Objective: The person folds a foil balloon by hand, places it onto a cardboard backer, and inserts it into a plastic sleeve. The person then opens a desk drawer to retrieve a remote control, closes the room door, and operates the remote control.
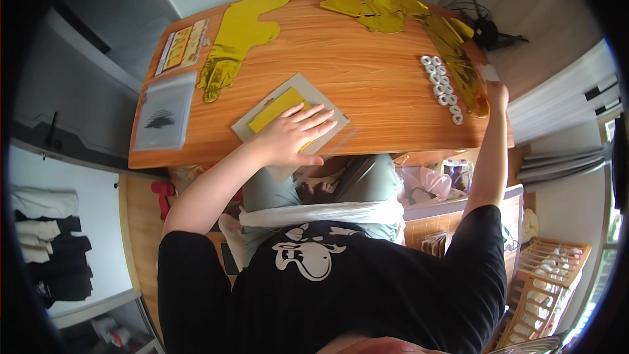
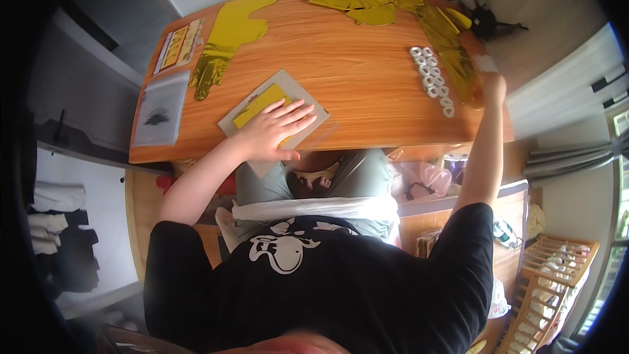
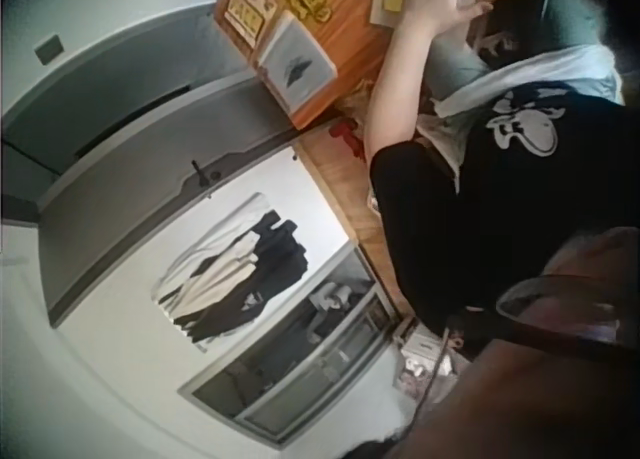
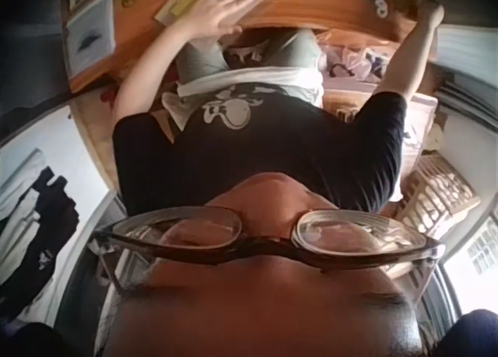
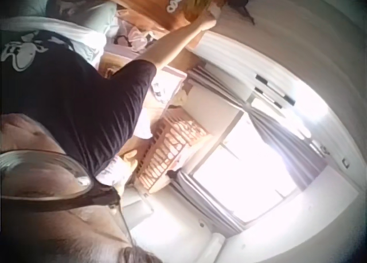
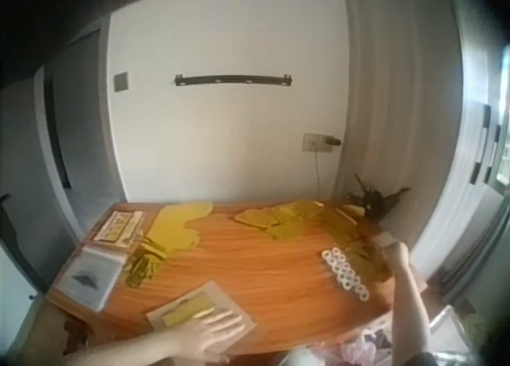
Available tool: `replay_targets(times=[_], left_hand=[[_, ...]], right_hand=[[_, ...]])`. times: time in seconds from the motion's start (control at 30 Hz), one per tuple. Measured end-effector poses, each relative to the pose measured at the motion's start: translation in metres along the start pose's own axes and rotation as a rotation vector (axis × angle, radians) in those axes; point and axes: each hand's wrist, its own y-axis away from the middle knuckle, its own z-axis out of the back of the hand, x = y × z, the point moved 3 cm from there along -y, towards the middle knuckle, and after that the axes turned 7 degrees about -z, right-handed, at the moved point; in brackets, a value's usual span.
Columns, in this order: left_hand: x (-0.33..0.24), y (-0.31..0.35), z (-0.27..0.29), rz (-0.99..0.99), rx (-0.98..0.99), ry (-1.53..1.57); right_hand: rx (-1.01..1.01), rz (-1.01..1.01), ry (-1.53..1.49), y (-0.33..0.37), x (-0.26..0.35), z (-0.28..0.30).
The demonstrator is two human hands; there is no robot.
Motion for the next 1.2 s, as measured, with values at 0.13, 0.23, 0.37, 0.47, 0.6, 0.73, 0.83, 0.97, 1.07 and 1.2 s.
replay_targets(times=[0.13,0.23,0.37,0.47,0.6,0.73,0.83,0.97,1.07,1.2], left_hand=[[0.009,0.009,-0.002,0.069,-0.054,0.257],[0.018,0.014,-0.001,0.019,-0.207,0.59],[0.018,0.013,0.001,0.059,-0.239,0.719],[0.017,0.011,0.0,0.078,-0.281,0.755],[0.019,0.012,0.0,0.085,-0.324,0.775],[0.018,0.012,-0.001,0.085,-0.344,0.71],[0.018,0.013,-0.002,0.097,-0.332,0.724],[0.02,0.016,0.002,0.094,-0.366,0.769],[0.024,0.017,0.002,0.11,-0.348,1.15],[0.041,0.018,-0.009,0.075,-0.64,1.456]], right_hand=[[0.015,0.095,-0.289,0.069,0.111,0.034],[0.279,0.306,-0.498,0.182,0.218,0.062],[0.578,0.532,-0.481,0.283,0.289,0.08],[0.588,0.581,-0.453,0.306,0.303,0.071],[0.458,0.487,-0.344,0.315,0.314,0.06],[0.38,0.436,-0.258,0.326,0.327,0.06],[0.421,0.444,-0.26,0.329,0.323,0.065],[0.435,0.441,-0.207,0.331,0.314,0.076],[0.363,0.419,-0.177,0.331,0.32,0.07],[0.271,0.392,-0.176,0.338,0.34,0.053]])
